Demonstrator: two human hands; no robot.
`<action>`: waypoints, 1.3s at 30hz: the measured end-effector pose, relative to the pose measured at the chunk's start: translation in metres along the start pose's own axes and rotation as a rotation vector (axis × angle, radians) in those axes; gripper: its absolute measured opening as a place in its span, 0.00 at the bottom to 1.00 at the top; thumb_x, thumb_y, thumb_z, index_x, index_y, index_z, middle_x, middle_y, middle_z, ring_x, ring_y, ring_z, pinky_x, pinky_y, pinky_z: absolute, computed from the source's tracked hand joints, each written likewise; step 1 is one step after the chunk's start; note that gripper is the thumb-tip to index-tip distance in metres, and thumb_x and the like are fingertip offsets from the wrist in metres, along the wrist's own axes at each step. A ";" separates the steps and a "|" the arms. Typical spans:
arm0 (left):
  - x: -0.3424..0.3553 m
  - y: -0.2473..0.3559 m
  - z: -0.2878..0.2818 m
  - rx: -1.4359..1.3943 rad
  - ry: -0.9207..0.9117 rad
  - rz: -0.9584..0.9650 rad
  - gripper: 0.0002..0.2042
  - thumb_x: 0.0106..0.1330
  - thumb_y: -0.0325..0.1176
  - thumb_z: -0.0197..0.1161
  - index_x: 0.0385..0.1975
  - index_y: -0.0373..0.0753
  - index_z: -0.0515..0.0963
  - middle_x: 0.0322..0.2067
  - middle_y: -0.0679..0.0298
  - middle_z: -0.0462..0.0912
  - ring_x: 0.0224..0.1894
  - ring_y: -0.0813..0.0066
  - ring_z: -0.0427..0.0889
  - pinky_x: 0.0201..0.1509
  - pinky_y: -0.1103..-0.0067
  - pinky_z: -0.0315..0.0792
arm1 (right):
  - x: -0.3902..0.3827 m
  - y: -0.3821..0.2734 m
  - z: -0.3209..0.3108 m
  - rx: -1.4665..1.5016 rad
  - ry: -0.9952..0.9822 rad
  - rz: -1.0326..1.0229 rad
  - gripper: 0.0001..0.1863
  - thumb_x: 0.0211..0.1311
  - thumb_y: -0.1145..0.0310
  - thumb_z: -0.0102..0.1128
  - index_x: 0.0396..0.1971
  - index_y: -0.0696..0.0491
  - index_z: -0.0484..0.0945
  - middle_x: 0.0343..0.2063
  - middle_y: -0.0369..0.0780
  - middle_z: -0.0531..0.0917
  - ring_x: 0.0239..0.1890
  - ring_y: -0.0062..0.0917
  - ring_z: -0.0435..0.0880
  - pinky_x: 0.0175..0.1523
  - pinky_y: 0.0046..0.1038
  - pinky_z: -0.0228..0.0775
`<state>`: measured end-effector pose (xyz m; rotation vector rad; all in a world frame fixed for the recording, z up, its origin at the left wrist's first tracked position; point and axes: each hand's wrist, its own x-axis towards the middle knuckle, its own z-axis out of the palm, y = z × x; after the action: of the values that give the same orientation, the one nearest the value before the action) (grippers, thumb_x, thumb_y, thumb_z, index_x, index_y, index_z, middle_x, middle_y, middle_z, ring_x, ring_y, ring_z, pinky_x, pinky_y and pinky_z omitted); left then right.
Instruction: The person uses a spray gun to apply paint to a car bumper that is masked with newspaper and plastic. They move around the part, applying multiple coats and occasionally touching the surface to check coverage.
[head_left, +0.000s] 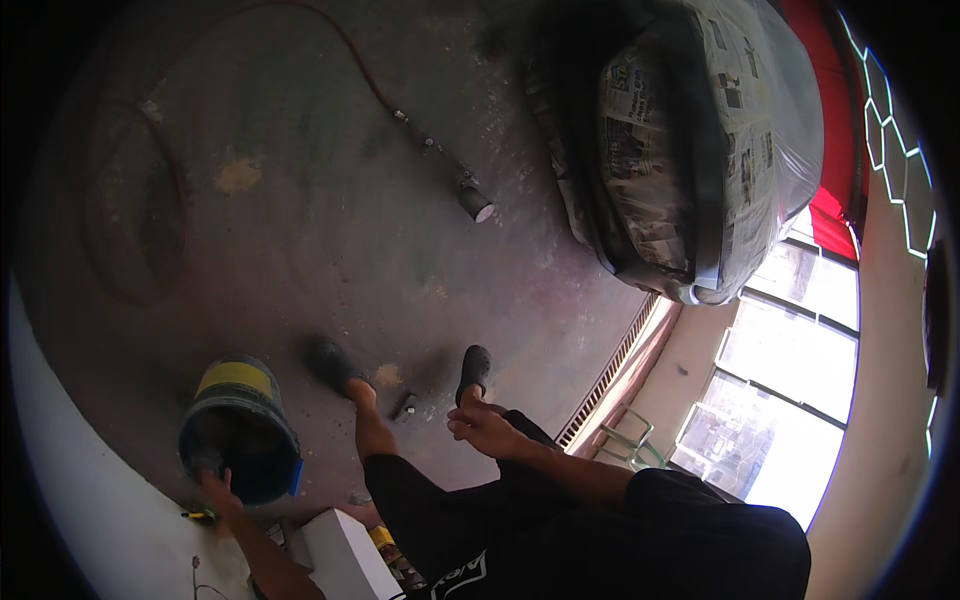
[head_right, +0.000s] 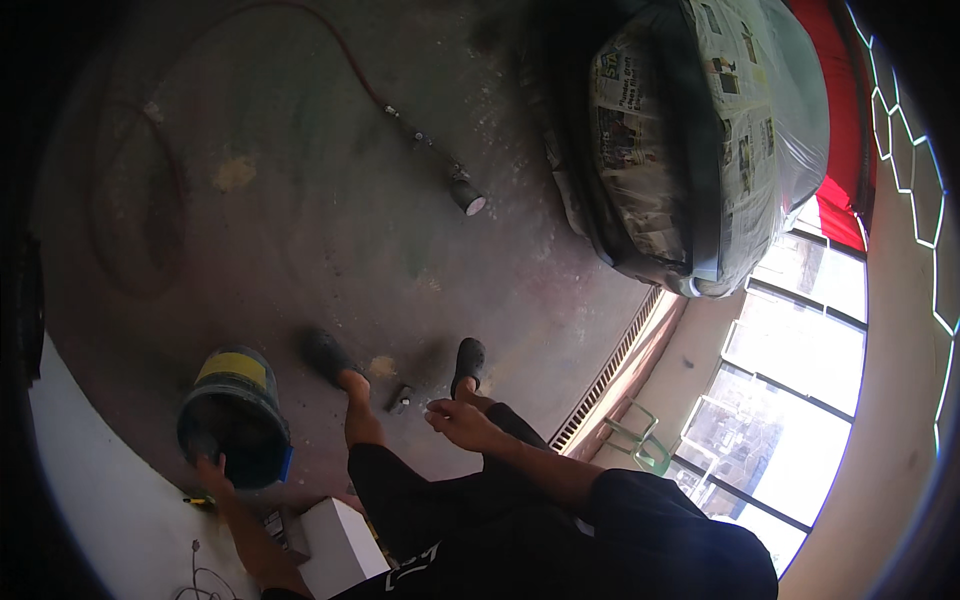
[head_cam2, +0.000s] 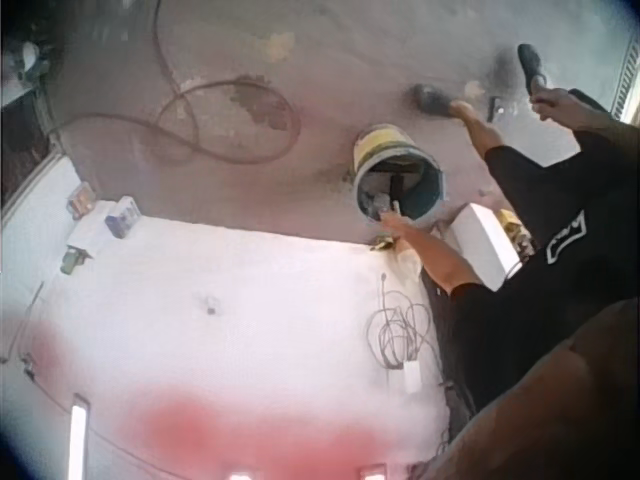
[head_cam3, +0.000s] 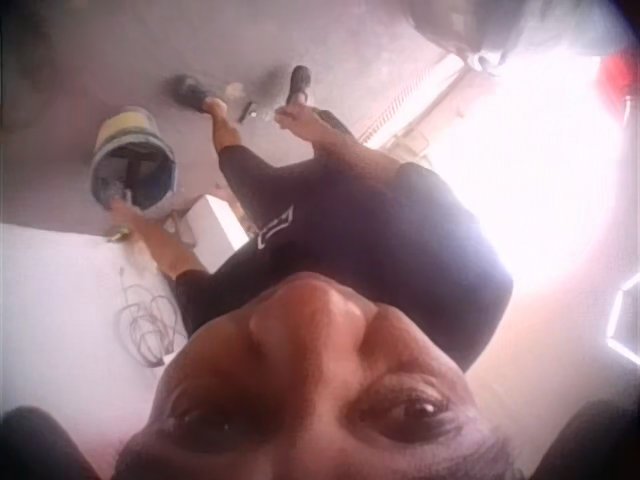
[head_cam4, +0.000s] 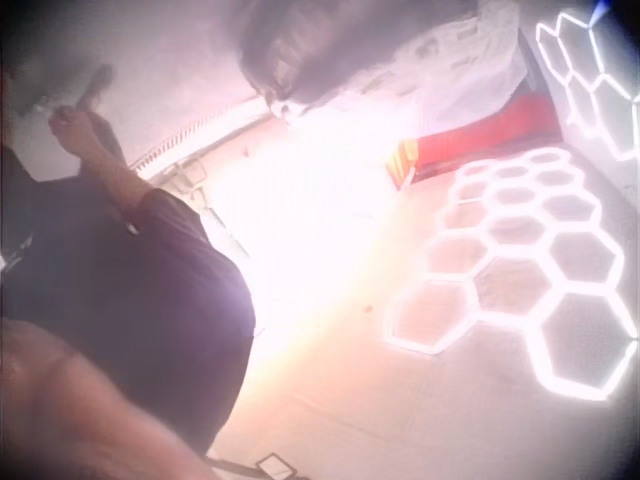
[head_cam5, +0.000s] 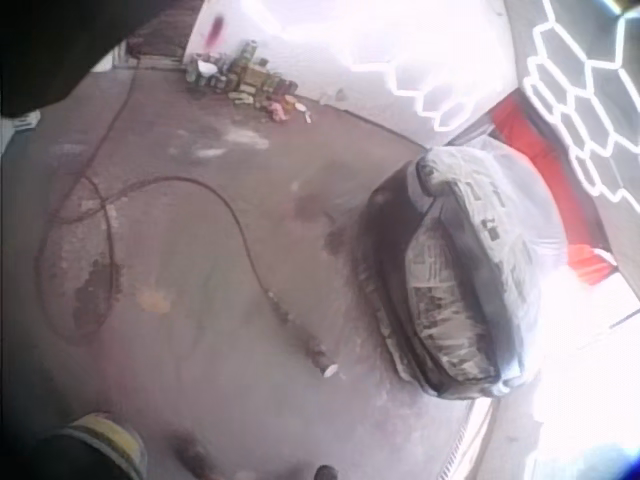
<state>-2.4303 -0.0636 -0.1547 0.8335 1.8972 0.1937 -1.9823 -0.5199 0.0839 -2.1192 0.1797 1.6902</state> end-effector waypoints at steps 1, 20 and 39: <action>0.006 -0.003 -0.027 -0.055 -0.011 0.007 0.27 0.85 0.46 0.54 0.80 0.45 0.71 0.78 0.58 0.70 0.74 0.56 0.73 0.67 0.63 0.81 | 0.001 -0.010 -0.008 0.006 -0.025 -0.019 0.25 0.85 0.52 0.58 0.66 0.56 0.82 0.42 0.41 0.91 0.50 0.26 0.90 0.63 0.30 0.78; -0.293 0.455 0.517 0.176 -0.291 0.579 0.24 0.87 0.31 0.50 0.80 0.48 0.74 0.76 0.59 0.73 0.74 0.59 0.75 0.74 0.66 0.72 | 0.090 -0.047 -0.375 0.375 0.232 -0.401 0.24 0.80 0.54 0.64 0.63 0.57 0.82 0.52 0.53 0.91 0.55 0.45 0.93 0.61 0.40 0.83; -0.302 0.189 1.224 0.974 -0.966 1.769 0.36 0.70 0.22 0.62 0.81 0.34 0.63 0.80 0.40 0.63 0.85 0.41 0.56 0.87 0.58 0.58 | 0.217 -0.034 -0.514 -0.044 0.726 -0.516 0.30 0.65 0.66 0.73 0.67 0.56 0.80 0.66 0.50 0.84 0.66 0.45 0.86 0.68 0.45 0.79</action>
<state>-1.2256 -0.3841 -0.4237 2.4515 -0.1760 -0.1244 -1.4532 -0.6603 -0.0266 -2.4440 -0.1873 0.6091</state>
